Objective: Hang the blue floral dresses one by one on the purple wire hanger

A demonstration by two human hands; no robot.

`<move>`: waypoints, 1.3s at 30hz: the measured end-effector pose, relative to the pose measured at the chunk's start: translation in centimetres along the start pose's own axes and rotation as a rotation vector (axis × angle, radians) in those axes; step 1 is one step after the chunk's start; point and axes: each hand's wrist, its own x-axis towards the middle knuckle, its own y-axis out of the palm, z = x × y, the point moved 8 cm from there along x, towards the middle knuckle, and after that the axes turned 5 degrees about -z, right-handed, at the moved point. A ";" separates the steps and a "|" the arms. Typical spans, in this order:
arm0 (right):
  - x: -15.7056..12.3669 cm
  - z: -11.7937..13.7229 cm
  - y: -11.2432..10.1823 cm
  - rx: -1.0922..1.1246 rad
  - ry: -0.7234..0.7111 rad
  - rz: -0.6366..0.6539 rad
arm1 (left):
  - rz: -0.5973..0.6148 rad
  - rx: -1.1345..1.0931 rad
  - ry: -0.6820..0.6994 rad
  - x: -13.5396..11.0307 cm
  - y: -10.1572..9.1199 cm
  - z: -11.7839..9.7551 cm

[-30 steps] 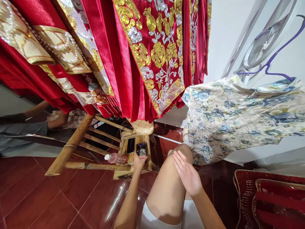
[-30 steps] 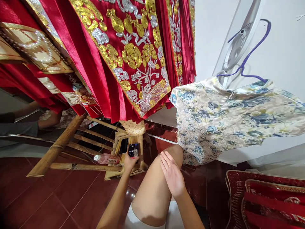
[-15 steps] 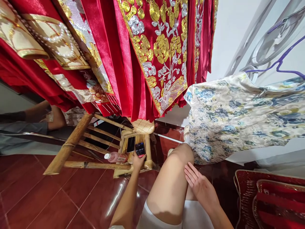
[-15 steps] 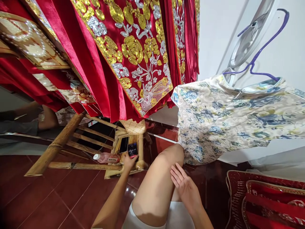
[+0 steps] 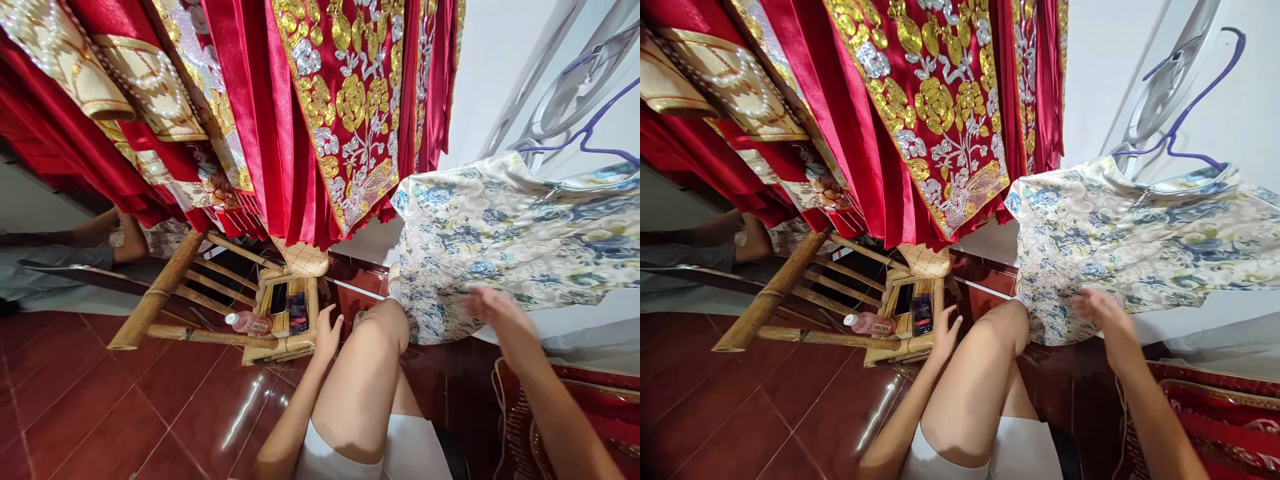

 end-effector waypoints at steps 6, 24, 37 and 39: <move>6.2 12.9 0.6 -0.089 -0.329 -0.134 | 0.105 -0.367 0.539 1.5 1.8 -22.5; 5.9 19.7 1.5 0.077 -0.604 -0.083 | 0.276 0.053 1.289 4.0 9.6 -47.6; 3.8 17.4 2.0 -0.044 -0.533 0.009 | 0.009 -0.419 1.046 6.5 5.0 -45.8; 3.0 15.1 1.5 -0.175 -0.479 0.045 | -0.058 -0.560 0.761 11.1 3.3 -43.3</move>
